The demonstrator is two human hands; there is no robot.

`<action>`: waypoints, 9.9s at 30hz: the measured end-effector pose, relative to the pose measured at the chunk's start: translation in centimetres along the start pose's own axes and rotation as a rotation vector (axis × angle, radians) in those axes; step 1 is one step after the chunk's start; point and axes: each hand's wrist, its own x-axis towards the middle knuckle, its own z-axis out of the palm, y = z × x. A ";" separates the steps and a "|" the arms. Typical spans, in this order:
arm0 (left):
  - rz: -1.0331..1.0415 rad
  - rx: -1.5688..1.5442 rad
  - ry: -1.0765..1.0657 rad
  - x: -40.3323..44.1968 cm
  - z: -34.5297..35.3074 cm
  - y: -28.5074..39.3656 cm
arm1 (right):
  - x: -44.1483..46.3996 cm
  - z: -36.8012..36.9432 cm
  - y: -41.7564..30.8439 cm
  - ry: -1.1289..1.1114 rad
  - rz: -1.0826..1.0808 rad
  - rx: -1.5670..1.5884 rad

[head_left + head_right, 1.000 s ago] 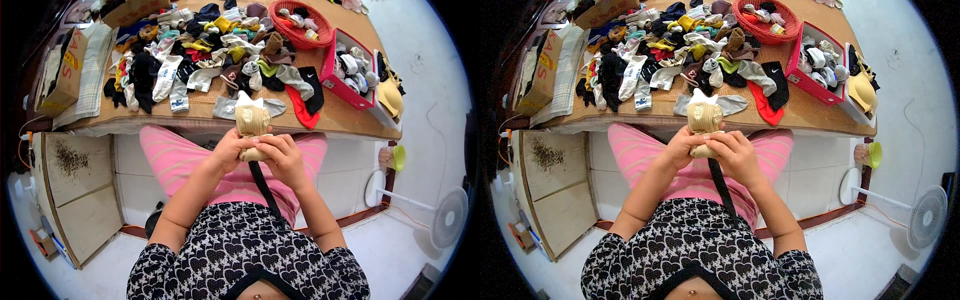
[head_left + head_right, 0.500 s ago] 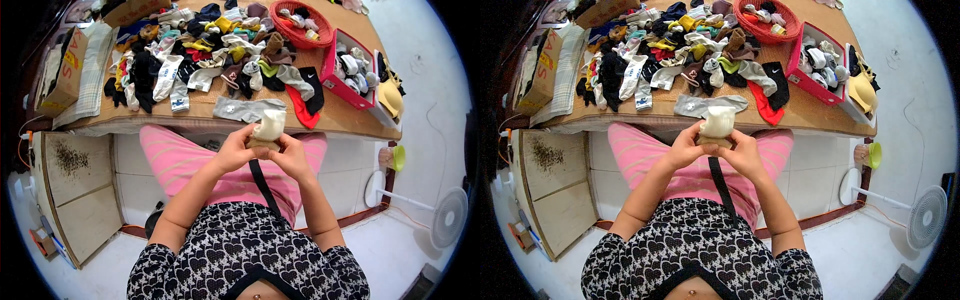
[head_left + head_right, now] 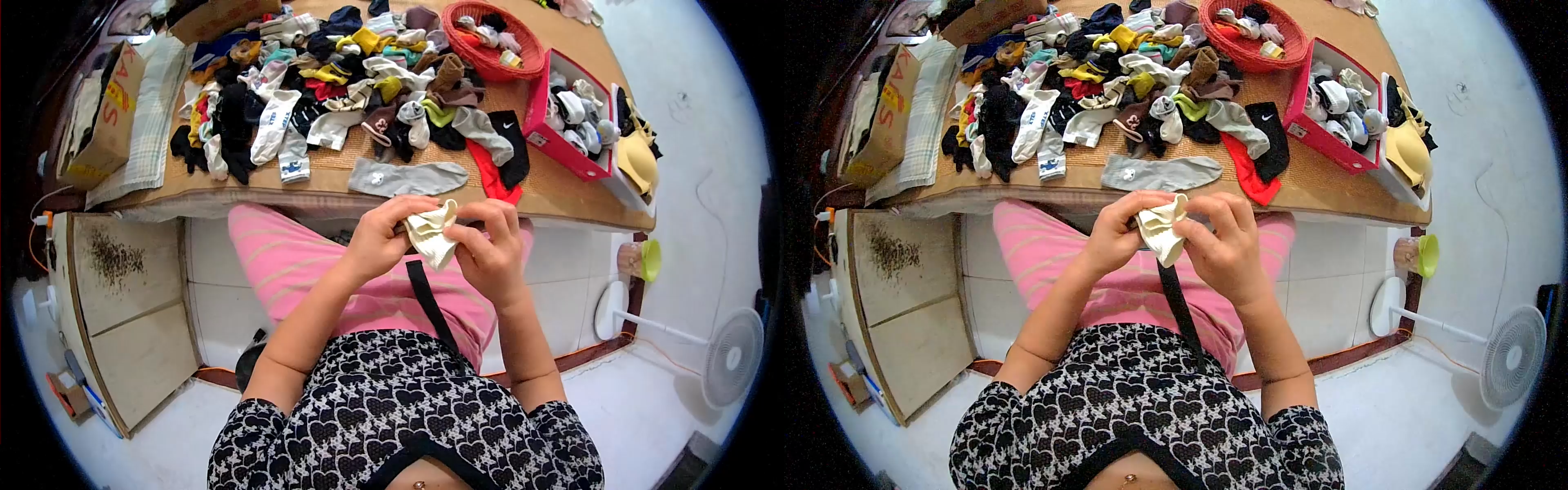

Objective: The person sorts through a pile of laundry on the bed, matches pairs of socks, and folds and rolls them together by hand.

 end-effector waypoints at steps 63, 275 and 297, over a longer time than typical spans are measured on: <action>-0.235 -0.571 -0.037 -0.1 -0.3 -1.3 | -2.9 6.7 1.1 0.316 0.690 0.720; -0.472 -0.663 0.581 3.0 -3.1 -9.4 | 1.2 0.8 20.6 0.841 0.656 1.729; -0.517 -0.954 0.613 2.0 -4.3 -7.5 | -1.1 13.6 13.6 0.758 1.238 2.015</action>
